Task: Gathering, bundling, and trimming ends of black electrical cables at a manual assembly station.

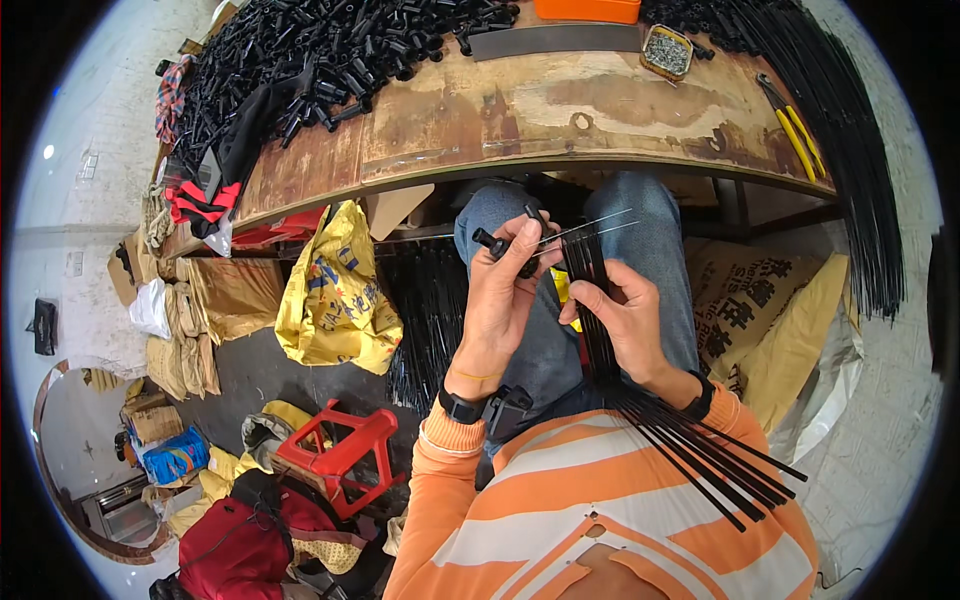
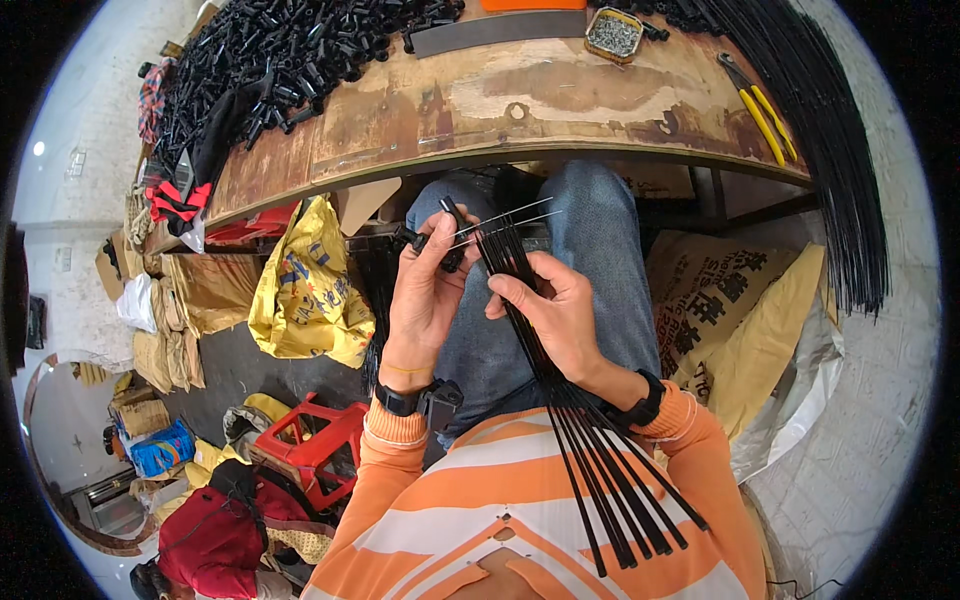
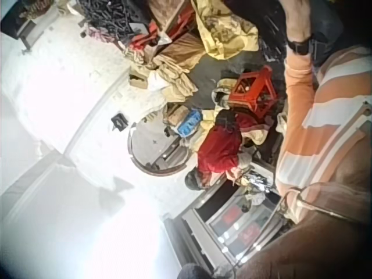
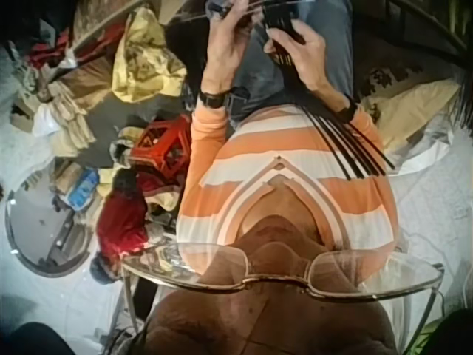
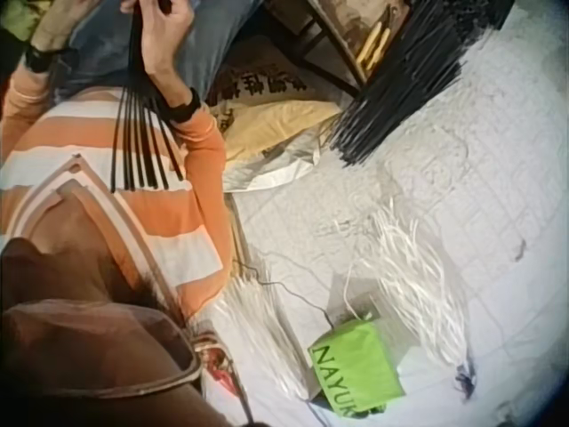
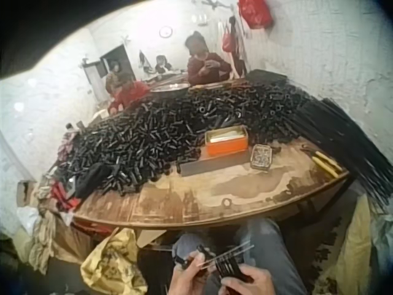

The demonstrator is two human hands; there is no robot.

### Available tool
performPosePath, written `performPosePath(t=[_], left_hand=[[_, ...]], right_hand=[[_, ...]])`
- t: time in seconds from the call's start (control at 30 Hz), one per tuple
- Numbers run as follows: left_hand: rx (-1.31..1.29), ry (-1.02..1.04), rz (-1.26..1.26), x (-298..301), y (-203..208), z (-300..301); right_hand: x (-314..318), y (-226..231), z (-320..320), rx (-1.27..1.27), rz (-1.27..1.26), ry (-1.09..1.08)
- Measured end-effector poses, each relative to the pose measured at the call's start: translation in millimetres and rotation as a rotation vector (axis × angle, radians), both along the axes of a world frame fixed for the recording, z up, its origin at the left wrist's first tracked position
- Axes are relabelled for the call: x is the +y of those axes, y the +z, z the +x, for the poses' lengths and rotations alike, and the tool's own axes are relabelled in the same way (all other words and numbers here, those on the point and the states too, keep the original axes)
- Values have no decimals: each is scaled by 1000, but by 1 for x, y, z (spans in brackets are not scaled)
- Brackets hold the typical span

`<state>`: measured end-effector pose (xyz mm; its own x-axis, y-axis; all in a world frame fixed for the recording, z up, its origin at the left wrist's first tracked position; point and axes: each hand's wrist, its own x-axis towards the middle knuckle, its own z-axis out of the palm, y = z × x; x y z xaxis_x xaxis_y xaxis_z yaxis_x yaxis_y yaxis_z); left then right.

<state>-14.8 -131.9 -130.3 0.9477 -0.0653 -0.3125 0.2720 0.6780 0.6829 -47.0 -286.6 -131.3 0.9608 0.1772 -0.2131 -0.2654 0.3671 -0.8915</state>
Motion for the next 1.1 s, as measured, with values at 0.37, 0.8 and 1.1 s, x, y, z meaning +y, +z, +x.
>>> performPosePath(t=[0.37, 0.8, 1.1], left_hand=[[-24, 39, 51, -5, 7, 1], [8, 58, 16, -6, 5, 0], [8, 66, -41, -6, 0, -2]], right_hand=[[1, -2, 2, 14, 19, 2], [0, 2, 2, 27, -5, 17], [0, 1, 1, 15, -2, 10]])
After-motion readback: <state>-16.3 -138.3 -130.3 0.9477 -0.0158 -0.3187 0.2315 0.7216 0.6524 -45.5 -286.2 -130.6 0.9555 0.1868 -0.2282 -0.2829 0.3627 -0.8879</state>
